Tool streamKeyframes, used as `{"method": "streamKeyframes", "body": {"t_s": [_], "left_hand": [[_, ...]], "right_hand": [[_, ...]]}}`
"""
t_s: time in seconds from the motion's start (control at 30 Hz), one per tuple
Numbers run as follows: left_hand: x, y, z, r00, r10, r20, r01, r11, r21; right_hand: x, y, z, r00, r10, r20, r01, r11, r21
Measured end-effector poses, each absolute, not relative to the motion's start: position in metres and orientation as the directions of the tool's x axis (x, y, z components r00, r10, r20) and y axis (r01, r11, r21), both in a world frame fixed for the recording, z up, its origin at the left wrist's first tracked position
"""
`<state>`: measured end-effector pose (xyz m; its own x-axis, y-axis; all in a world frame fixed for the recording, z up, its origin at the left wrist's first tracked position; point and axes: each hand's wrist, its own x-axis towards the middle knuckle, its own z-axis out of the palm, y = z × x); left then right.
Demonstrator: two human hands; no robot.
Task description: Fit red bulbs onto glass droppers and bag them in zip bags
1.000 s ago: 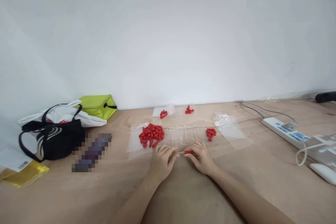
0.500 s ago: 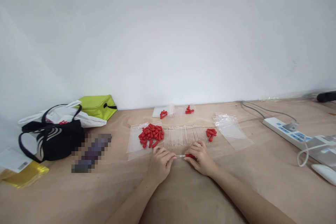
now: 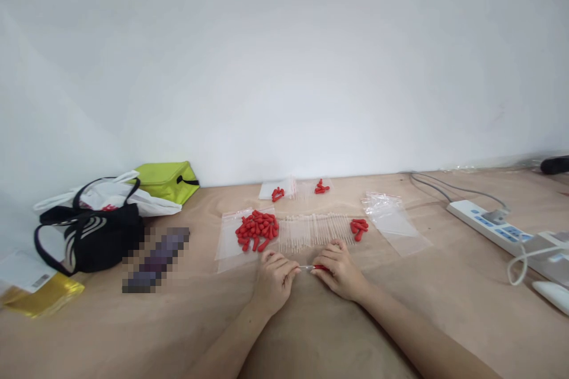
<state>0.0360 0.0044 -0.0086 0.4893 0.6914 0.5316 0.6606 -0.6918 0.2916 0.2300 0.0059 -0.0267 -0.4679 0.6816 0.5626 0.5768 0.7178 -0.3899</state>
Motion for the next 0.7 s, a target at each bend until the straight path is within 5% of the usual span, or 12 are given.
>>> {"method": "streamKeyframes", "body": {"t_s": [0.23, 0.33, 0.47, 0.57, 0.7], "left_hand": [[0.036, 0.006, -0.01, 0.493, 0.687, 0.534, 0.655, -0.697, 0.292], [0.036, 0.008, -0.011, 0.467, 0.722, 0.51, 0.665, -0.668, 0.336], [0.037, 0.012, -0.014, 0.427, 0.755, 0.497, 0.665, -0.635, 0.393], [0.038, 0.012, -0.015, 0.419, 0.751, 0.51, 0.654, -0.64, 0.404], [0.038, 0.01, -0.012, 0.433, 0.738, 0.517, 0.625, -0.659, 0.418]], "right_hand": [[0.23, 0.007, -0.026, -0.469, 0.69, 0.552, 0.567, 0.714, -0.41], [0.23, 0.01, -0.026, -0.34, 0.765, 0.546, 0.509, 0.638, -0.578], [0.221, 0.012, -0.029, -0.044, 0.91, 0.412, 0.165, 0.413, -0.896], [0.21, 0.011, -0.034, -0.034, 0.952, 0.304, -0.069, 0.301, -0.951], [0.202, 0.012, -0.037, -0.048, 0.966, 0.256, -0.177, 0.244, -0.954]]}}
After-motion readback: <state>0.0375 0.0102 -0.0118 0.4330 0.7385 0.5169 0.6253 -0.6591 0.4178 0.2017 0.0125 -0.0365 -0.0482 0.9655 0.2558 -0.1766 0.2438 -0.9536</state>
